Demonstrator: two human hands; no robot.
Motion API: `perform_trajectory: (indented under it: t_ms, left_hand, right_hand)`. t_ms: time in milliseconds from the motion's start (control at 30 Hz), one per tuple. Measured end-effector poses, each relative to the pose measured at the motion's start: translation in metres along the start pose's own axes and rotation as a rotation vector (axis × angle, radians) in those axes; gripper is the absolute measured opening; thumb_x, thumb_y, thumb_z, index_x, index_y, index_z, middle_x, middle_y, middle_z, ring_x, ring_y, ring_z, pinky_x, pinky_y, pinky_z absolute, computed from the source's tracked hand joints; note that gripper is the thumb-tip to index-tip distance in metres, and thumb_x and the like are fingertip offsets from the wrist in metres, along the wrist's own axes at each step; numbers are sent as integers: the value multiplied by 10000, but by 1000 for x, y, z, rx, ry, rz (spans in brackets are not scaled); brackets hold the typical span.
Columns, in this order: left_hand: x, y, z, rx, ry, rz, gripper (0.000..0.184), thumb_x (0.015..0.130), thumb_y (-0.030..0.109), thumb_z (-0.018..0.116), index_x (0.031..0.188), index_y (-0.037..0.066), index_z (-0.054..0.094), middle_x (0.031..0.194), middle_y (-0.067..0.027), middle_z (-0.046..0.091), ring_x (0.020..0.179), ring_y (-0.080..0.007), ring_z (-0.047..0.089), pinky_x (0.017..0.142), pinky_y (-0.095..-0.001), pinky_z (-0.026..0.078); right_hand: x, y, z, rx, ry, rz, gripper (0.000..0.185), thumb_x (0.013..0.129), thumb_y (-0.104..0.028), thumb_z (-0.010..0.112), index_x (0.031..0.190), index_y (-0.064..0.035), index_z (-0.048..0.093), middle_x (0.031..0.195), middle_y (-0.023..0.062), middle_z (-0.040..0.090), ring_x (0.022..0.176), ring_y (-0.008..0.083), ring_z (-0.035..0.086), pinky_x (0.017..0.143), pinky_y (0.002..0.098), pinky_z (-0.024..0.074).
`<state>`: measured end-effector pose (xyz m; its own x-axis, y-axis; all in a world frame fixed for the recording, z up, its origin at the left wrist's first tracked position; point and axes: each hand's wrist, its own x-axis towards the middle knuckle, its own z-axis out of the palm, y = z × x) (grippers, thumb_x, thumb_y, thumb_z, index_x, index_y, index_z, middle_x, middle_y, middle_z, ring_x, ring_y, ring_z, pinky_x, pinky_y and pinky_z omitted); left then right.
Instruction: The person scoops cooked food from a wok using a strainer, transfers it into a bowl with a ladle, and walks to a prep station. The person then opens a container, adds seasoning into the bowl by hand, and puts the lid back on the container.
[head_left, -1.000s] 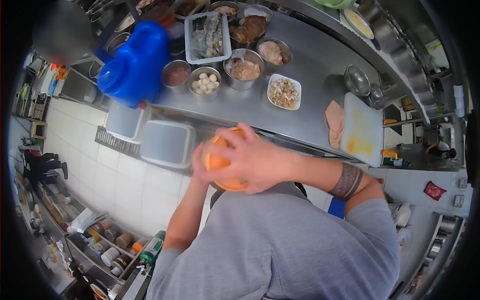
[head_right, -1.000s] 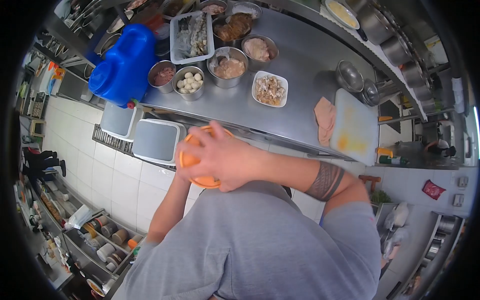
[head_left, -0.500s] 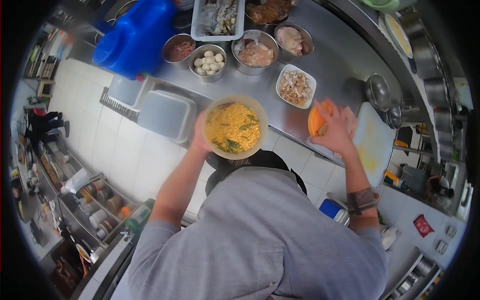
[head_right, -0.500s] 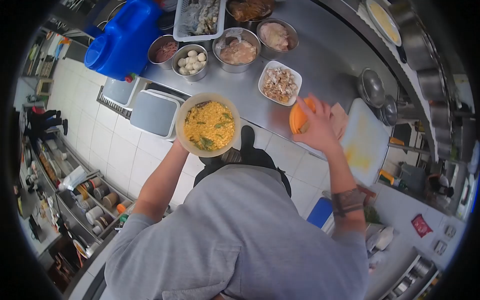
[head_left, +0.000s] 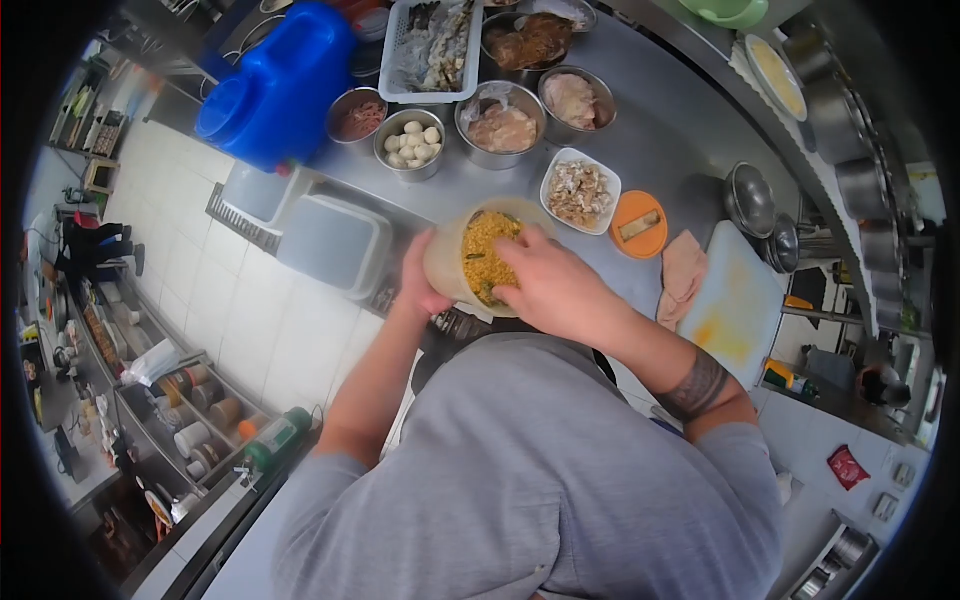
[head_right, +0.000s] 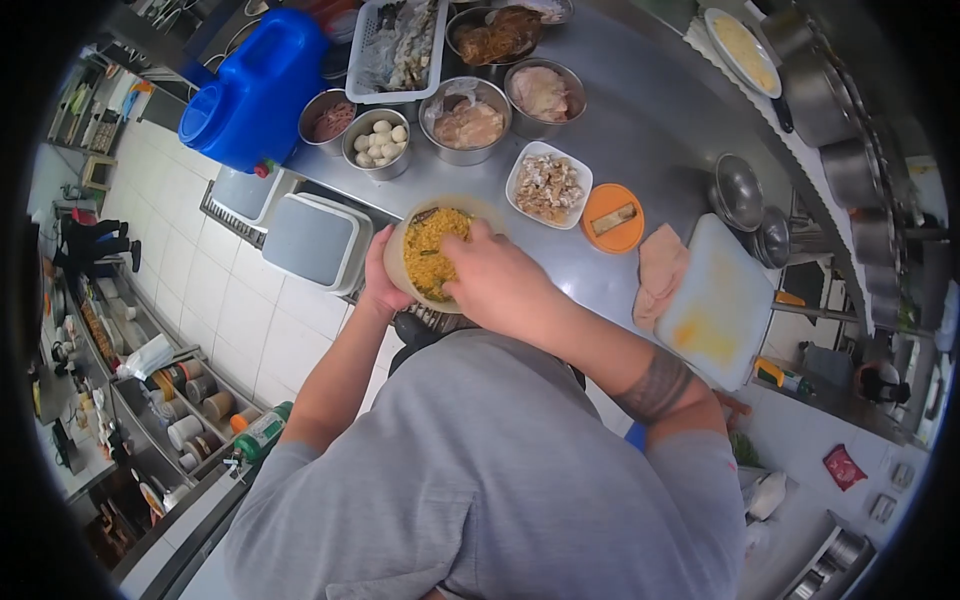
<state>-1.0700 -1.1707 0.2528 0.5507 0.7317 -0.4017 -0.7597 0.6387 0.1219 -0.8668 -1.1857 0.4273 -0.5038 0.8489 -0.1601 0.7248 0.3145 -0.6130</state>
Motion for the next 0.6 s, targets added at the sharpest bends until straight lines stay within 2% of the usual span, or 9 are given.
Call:
perform_trajectory:
  t_ms: [100, 200, 267, 367, 500, 600]
  left_hand:
    - [5, -9, -3, 9, 24, 13, 583, 982, 468, 421, 1359, 33, 515, 1341, -174, 577, 1228, -361, 566, 1057, -520, 445]
    - [8, -17, -13, 27, 35, 33, 643, 951, 536, 448, 1379, 63, 528, 1360, -167, 575, 1253, -348, 553, 1077, -510, 426]
    - [8, -19, -15, 35, 65, 36, 640, 948, 539, 453, 1372, 66, 534, 1349, -161, 581, 1248, -342, 556, 1069, -506, 433]
    - [10, -23, -17, 58, 99, 23, 635, 943, 542, 461, 1358, 69, 545, 1329, -151, 593, 1239, -331, 563, 1055, -500, 443]
    - [19, -26, -11, 103, 61, 29, 631, 944, 541, 459, 1349, 66, 553, 1316, -146, 603, 1238, -325, 565, 1055, -495, 442]
    - [28, -31, -13, 131, 41, 20, 640, 946, 543, 449, 1360, 65, 542, 1330, -149, 594, 1249, -328, 558, 1070, -502, 427]
  right_hand:
    - [14, 5, 15, -62, -66, 109, 480, 817, -153, 720, 1273, -66, 598, 1198, 263, 543, 1023, 438, 624, 901, 468, 518]
    - [24, 22, 29, 21, -22, 65, 471, 790, -173, 733, 1235, -59, 628, 1177, 258, 559, 1002, 435, 623, 895, 458, 516]
    - [29, 32, 39, 167, 6, -62, 385, 771, -163, 733, 1138, -59, 687, 1155, 232, 593, 1004, 407, 629, 891, 444, 514]
    - [37, 45, 49, 215, -4, -154, 293, 767, -133, 721, 1052, -65, 727, 1114, 193, 633, 1005, 372, 638, 887, 435, 510]
    - [30, 48, 39, 187, 10, -100, 281, 765, -107, 706, 1042, -70, 732, 1076, 170, 658, 1000, 366, 643, 885, 436, 507]
    - [24, 48, 38, 182, 82, -200, 284, 766, -120, 709, 1044, -66, 731, 1056, 170, 672, 984, 366, 653, 870, 426, 508]
